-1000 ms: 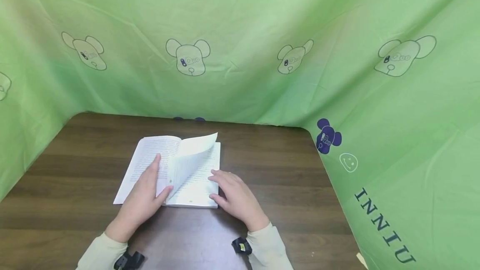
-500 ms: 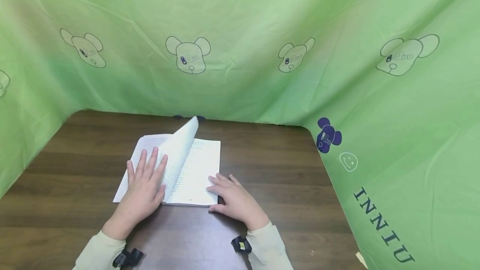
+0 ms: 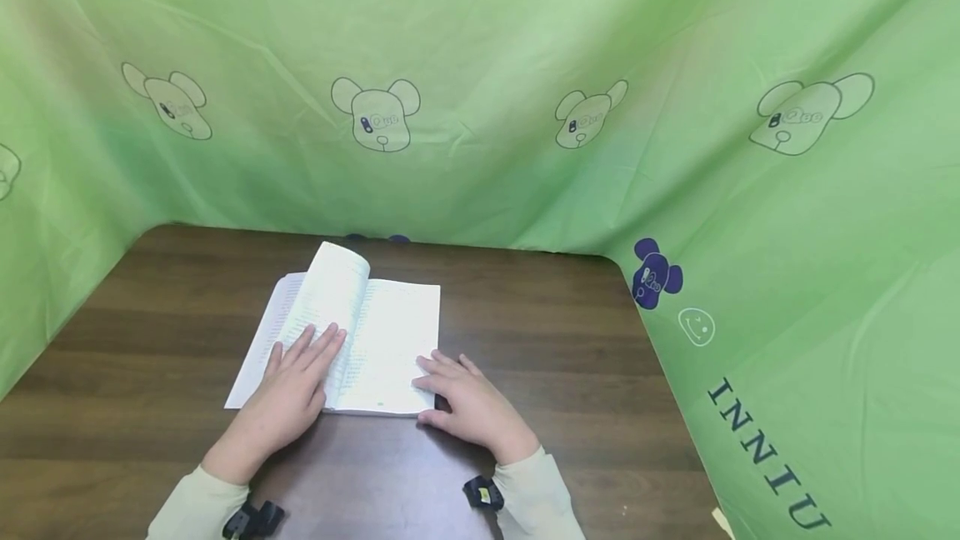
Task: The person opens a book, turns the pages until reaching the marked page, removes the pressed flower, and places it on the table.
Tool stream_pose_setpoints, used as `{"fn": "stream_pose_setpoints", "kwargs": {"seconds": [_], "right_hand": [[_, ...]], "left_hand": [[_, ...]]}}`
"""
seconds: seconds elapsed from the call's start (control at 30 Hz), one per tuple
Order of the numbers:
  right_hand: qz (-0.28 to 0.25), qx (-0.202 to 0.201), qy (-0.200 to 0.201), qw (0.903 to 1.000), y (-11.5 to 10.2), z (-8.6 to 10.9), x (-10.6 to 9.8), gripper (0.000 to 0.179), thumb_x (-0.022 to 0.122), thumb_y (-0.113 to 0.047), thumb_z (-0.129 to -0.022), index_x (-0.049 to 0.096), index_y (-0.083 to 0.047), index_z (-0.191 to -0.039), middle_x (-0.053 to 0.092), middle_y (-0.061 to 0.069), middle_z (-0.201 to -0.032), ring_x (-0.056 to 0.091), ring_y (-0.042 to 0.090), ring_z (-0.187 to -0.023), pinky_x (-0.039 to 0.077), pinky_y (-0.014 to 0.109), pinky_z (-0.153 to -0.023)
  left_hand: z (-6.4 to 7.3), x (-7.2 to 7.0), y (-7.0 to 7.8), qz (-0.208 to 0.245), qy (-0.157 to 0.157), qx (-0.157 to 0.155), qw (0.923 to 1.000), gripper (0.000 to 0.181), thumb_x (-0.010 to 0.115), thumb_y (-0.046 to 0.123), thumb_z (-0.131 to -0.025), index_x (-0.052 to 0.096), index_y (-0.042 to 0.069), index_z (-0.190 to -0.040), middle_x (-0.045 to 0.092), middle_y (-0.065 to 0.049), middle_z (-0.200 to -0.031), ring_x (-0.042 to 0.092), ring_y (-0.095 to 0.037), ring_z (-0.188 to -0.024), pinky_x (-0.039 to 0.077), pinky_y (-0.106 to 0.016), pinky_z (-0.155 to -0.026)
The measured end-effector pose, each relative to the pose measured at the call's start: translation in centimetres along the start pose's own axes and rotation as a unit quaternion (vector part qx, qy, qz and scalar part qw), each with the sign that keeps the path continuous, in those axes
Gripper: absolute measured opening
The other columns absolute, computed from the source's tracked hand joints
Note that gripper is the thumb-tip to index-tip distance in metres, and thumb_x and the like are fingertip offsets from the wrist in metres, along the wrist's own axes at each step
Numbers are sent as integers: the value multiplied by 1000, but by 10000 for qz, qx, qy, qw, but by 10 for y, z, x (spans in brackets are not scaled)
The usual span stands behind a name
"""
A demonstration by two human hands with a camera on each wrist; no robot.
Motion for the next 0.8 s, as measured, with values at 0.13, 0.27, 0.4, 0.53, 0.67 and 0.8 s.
{"fn": "stream_pose_setpoints", "kwargs": {"seconds": [0.13,0.27,0.4,0.53,0.67,0.8], "right_hand": [[-4,-11,-10,10000,0,-1,1,44,74,-35,-95,69,-15,-133,49,2,-158,37,25,-151,25,60,-122],[-16,-10,-18,10000,1,-1,2,42,71,-34,-96,69,-15,-134,48,2,-158,37,25,-151,25,60,-122],[99,-107,39,9999,0,-2,1,38,71,-33,-97,71,-15,-130,51,3,-156,39,26,-150,28,60,-121],[470,-431,217,9977,-5,-3,-3,23,72,-30,-97,77,-18,-116,61,1,-146,49,27,-144,36,58,-117],[755,-623,274,9948,-10,-3,-7,12,74,-24,-95,79,-21,-106,66,-1,-139,54,26,-139,42,55,-113],[816,-585,157,9948,-10,-3,-6,12,75,-20,-94,79,-22,-105,65,-1,-141,54,26,-139,43,55,-113]], "left_hand": [[0,4,-4,-52,-226,-192,9995,62,58,6,-94,47,14,-155,34,-11,-166,30,-43,-151,23,-77,-112],[2,6,-10,4,-353,-518,9980,55,53,11,-97,51,9,-151,37,-18,-163,33,-49,-148,25,-78,-110],[2,5,-15,89,-318,-779,9964,50,49,21,-101,54,7,-148,41,-22,-159,35,-53,-145,27,-80,-108],[2,6,-17,118,-467,-916,9946,57,53,43,-104,54,7,-148,42,-23,-159,34,-54,-145,26,-80,-107],[2,7,-20,71,-704,-1031,9922,69,62,52,-98,52,7,-149,39,-24,-160,32,-53,-147,25,-81,-108],[2,8,-20,55,-733,-1054,9917,70,66,49,-96,53,5,-148,39,-24,-160,30,-53,-147,24,-81,-108]]}}
Point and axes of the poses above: each hand's wrist, its own z-axis away from the middle knuckle, its own x-axis out of the palm, y = z × x, the point moved 7 cm from there along -z, towards the middle knuckle
